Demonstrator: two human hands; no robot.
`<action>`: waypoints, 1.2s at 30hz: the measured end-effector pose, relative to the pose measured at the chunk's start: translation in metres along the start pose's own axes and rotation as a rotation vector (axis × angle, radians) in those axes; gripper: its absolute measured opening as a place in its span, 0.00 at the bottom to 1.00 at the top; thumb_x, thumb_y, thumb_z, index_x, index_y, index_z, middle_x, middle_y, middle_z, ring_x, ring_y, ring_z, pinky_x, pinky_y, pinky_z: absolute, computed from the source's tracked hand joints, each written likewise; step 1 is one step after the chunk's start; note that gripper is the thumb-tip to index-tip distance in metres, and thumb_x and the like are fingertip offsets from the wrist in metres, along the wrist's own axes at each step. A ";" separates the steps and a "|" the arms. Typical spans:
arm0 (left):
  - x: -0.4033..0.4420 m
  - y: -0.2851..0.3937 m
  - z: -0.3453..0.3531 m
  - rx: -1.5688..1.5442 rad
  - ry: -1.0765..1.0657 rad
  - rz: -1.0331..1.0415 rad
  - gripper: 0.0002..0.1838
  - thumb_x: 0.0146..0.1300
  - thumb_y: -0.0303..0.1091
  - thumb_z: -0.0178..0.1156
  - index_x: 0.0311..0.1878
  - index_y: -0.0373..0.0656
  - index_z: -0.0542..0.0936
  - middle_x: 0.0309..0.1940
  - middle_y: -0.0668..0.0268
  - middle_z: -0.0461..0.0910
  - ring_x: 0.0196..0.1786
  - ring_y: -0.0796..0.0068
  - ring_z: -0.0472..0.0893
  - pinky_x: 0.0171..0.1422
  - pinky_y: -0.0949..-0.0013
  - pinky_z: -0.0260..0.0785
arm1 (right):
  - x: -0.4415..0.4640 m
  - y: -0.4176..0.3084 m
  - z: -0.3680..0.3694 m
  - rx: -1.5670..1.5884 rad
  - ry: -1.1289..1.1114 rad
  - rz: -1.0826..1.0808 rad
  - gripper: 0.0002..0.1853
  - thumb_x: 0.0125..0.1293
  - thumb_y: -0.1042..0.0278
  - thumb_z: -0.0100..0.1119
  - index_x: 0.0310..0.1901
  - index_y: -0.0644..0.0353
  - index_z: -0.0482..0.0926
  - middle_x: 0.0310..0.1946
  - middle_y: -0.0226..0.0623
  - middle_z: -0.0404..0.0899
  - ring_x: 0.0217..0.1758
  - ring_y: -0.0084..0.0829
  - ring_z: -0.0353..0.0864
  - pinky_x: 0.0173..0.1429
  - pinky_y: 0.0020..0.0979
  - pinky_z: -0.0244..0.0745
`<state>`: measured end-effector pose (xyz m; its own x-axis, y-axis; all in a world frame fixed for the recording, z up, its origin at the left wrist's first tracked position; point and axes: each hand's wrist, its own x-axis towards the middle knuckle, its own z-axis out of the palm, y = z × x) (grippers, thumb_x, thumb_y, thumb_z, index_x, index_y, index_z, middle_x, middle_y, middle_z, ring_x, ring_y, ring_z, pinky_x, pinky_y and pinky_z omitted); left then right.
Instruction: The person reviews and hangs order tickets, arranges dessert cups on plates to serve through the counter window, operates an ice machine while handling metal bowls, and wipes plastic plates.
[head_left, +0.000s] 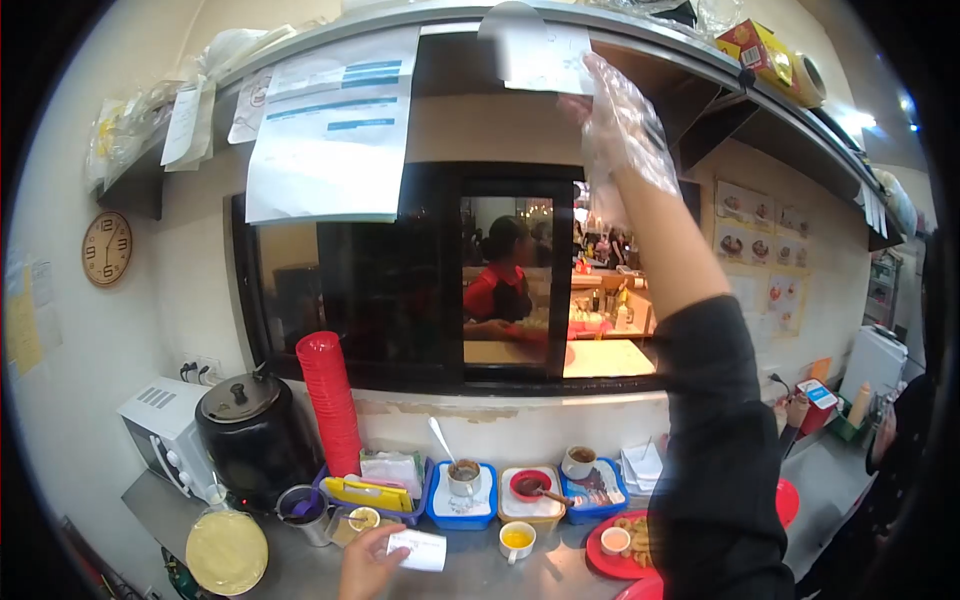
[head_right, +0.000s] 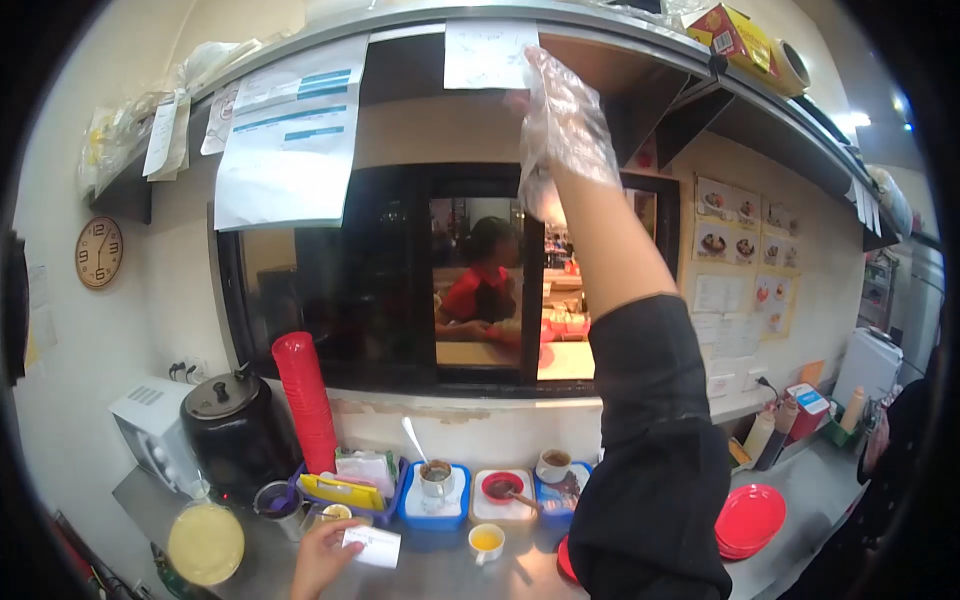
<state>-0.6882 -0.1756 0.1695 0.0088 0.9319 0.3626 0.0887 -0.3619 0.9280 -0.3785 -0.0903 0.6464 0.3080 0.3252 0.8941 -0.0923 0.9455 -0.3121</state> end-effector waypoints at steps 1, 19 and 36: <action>0.005 -0.007 -0.002 0.090 -0.030 0.042 0.15 0.52 0.21 0.65 0.45 0.39 0.79 0.39 0.64 0.79 0.40 0.77 0.77 0.45 0.75 0.70 | -0.002 -0.004 0.003 -0.056 -0.003 -0.044 0.23 0.63 0.53 0.55 0.50 0.67 0.72 0.42 0.47 0.75 0.44 0.35 0.77 0.47 0.34 0.75; 0.102 0.031 0.175 -0.354 -0.406 0.146 0.19 0.58 0.15 0.55 0.55 0.30 0.74 0.48 0.63 0.73 0.48 0.74 0.79 0.54 0.76 0.70 | -0.374 -0.113 -0.291 -0.655 0.514 0.513 0.18 0.52 0.65 0.67 0.43 0.63 0.77 0.37 0.37 0.80 0.41 0.28 0.79 0.43 0.30 0.75; 0.217 -0.077 0.565 -0.008 -0.326 0.259 0.20 0.46 0.33 0.70 0.45 0.41 0.83 0.39 0.56 0.82 0.40 0.67 0.81 0.46 0.67 0.72 | -0.601 -0.223 -0.453 -0.945 1.152 0.455 0.16 0.54 0.74 0.65 0.44 0.63 0.73 0.36 0.36 0.78 0.36 0.25 0.79 0.36 0.23 0.76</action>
<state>-0.1303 0.0684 0.1278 0.3449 0.7683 0.5393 0.0345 -0.5845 0.8106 -0.1142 -0.5030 0.0334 0.9955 -0.0323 0.0896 0.0951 0.2781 -0.9558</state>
